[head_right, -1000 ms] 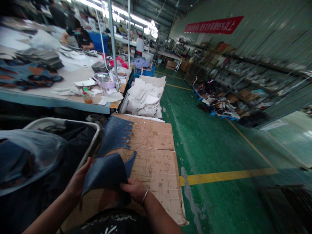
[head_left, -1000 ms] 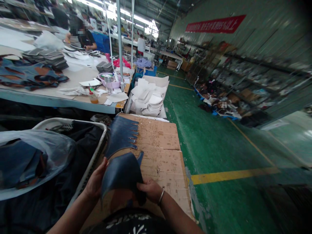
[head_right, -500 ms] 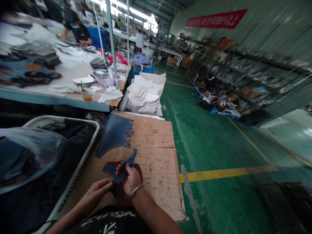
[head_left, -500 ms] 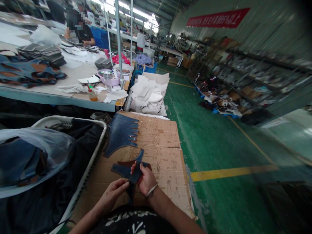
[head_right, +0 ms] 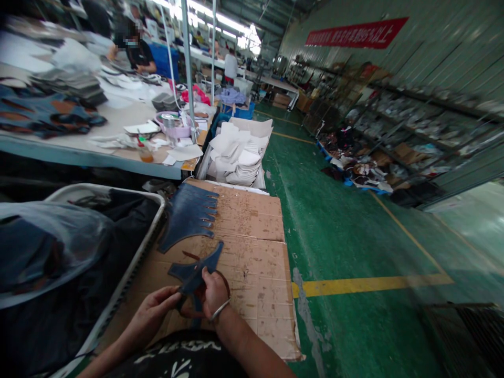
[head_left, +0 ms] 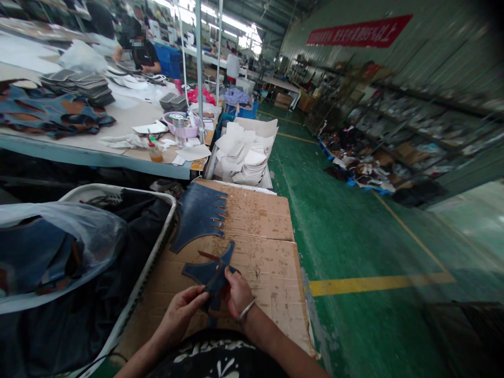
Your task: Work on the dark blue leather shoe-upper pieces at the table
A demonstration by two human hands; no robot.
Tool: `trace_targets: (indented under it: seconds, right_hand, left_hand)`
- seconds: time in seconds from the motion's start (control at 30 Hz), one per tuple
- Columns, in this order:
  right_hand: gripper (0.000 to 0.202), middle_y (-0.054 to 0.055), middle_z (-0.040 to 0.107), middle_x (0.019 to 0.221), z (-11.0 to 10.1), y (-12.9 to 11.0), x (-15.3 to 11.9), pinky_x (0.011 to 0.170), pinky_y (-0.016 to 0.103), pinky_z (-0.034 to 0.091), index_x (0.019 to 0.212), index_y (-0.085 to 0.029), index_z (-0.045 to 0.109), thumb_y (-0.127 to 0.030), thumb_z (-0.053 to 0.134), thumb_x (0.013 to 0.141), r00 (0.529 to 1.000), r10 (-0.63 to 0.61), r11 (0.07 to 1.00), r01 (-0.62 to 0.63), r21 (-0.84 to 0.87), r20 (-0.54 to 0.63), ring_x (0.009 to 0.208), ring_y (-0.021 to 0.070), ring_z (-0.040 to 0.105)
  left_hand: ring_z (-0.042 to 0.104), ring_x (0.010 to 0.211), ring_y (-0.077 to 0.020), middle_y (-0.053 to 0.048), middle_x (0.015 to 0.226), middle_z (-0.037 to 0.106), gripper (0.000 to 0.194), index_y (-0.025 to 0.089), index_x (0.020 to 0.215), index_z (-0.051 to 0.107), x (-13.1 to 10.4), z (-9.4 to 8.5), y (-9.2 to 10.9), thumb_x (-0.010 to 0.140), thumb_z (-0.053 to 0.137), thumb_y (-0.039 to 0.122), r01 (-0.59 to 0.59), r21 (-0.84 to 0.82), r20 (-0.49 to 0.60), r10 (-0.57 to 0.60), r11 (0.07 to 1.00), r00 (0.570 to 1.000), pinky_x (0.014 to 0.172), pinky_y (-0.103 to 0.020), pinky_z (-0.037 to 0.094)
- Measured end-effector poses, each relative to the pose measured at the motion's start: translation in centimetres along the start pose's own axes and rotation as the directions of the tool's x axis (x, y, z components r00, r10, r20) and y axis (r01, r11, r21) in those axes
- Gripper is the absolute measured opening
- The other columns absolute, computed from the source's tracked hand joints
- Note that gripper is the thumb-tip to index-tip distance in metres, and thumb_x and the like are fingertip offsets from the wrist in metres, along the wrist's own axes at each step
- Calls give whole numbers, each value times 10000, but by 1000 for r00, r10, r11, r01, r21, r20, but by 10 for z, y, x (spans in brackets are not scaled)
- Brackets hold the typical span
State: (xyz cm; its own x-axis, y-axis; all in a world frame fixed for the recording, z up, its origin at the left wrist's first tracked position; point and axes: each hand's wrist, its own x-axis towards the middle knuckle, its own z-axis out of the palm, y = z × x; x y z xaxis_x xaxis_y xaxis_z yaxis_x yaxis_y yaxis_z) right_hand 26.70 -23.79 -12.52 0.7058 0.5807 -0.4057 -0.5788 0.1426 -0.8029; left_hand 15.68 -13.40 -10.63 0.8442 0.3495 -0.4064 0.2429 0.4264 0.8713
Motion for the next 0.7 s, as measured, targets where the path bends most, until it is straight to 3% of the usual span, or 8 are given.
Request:
trace_targets:
  seconds: [0.07,0.13,0.23,0.3,0.37,0.47,0.53,0.7]
  right_hand:
    - [384,75,684,843,0,-1,-1,611,333,525,964,-219,615,-569,570,814,998,53,998,-54,-13,-30,698,202,639]
    - [447,54,671,758,-3,-4,-3,566,307,501,892,-212,622,-639,509,828,997,75,973,-79,-218,-25,616,175,605]
    - [534,37,600,575,-10,-16,-9,534,292,455,648,-192,611,-687,505,820,998,62,830,-39,-556,22,530,157,548]
    - [446,48,611,592,-15,-30,-18,606,302,453,597,-188,626,-588,626,795,998,-49,735,64,-675,42,593,166,563]
    - [282,65,681,722,-17,-43,-27,716,306,459,712,-195,702,-449,650,824,964,-220,587,254,-769,151,719,180,607]
    - [229,79,746,870,-15,-54,-38,793,296,474,892,-207,756,-325,560,900,844,-287,381,534,-755,453,832,185,654]
    - [242,78,756,863,-13,-55,-41,781,283,481,892,-205,765,-278,534,905,801,-255,346,599,-722,542,826,181,662]
    - [233,46,752,743,-12,-48,-38,691,258,469,754,-210,759,-170,539,817,813,-235,298,582,-756,533,711,162,658]
  left_hand:
    - [620,792,-188,-32,802,746,374,165,826,770,0,0,1,654,831,491,-2,-2,-17,2,1000,1000,783,-250,472]
    - [616,792,-189,-33,793,743,387,162,812,770,1,0,3,648,829,507,6,0,-13,-6,1000,1000,784,-250,469]
    - [613,777,-186,-39,787,744,416,156,793,766,0,-1,7,622,840,528,26,-8,-23,-26,1000,999,770,-248,477]
    - [622,800,-190,-40,783,746,417,158,795,767,0,-1,9,612,848,523,35,-8,-35,-35,999,999,777,-242,485]
    - [626,815,-190,-38,794,750,403,165,808,771,-1,-2,9,613,852,508,41,3,-39,-41,999,998,779,-235,489]
    - [613,758,-175,-30,782,744,371,170,786,772,-1,-3,4,618,850,492,28,47,-38,-26,999,999,726,-226,490]
    - [593,708,-168,-24,739,726,348,172,758,768,0,-4,-1,632,835,489,3,103,-26,0,995,1000,679,-227,484]
    - [592,696,-182,-35,730,717,312,165,762,755,3,-4,-6,636,819,444,-20,227,-18,25,974,1000,661,-245,476]
